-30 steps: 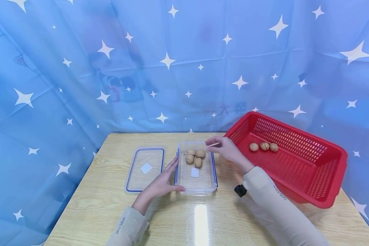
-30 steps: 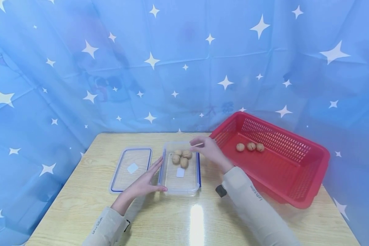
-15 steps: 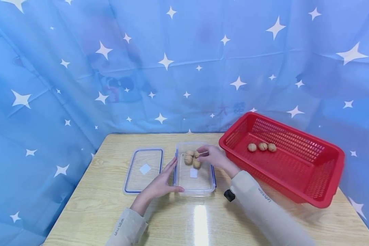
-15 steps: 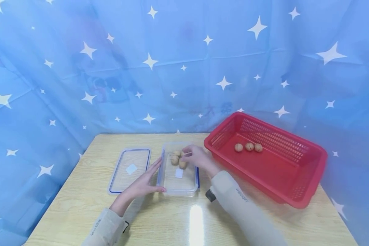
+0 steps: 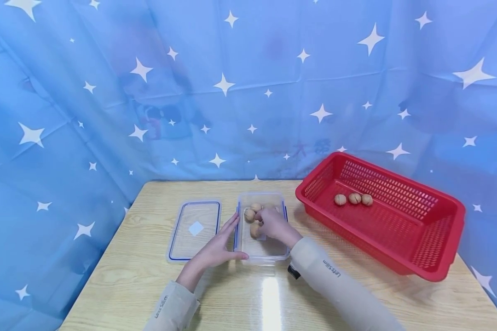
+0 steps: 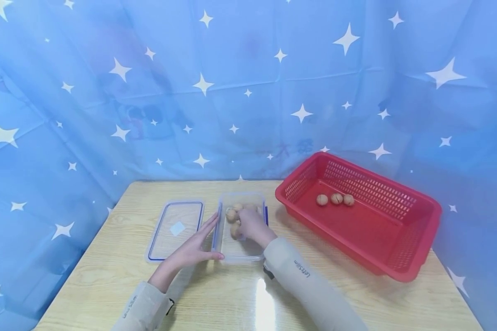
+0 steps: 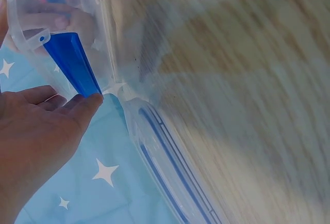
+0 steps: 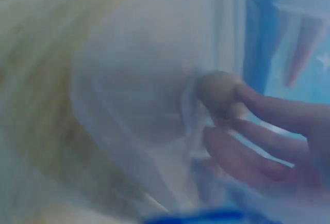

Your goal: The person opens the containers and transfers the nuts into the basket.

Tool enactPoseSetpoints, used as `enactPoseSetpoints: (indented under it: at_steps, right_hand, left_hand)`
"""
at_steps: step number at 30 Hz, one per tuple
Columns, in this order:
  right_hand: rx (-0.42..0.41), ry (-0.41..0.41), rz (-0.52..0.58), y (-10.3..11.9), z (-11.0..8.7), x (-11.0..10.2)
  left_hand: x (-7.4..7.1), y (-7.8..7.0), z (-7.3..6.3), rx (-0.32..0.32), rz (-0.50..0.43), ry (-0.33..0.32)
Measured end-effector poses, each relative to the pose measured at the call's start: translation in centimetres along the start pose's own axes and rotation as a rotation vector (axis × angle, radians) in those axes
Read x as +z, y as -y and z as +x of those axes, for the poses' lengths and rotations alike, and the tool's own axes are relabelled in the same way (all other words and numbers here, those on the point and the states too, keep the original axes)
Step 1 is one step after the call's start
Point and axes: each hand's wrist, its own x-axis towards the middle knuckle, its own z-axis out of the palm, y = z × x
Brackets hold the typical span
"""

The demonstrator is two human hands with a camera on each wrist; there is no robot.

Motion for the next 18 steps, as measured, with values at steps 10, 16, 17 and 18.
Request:
enactPoseSetpoints:
  at_steps: [10, 16, 17, 18]
  right_hand:
    - [-0.066, -0.019, 0.103, -0.2, -0.6, 1.7]
    - [-0.069, -0.033, 0.202, -0.2, -0.6, 1.6]
    - [-0.072, -0.033, 0.218, -0.2, -0.6, 1.5]
    - [-0.075, -0.032, 0.239, -0.2, -0.6, 1.5]
  left_hand:
    - [0.1, 0.0, 0.0, 0.004, -0.011, 0.004]
    - [0.0, -0.1, -0.1, -0.005, -0.030, 0.013]
    - [0.0, -0.1, -0.2, -0.005, -0.030, 0.013]
    - [0.0, -0.2, -0.2, -0.007, -0.030, 0.014]
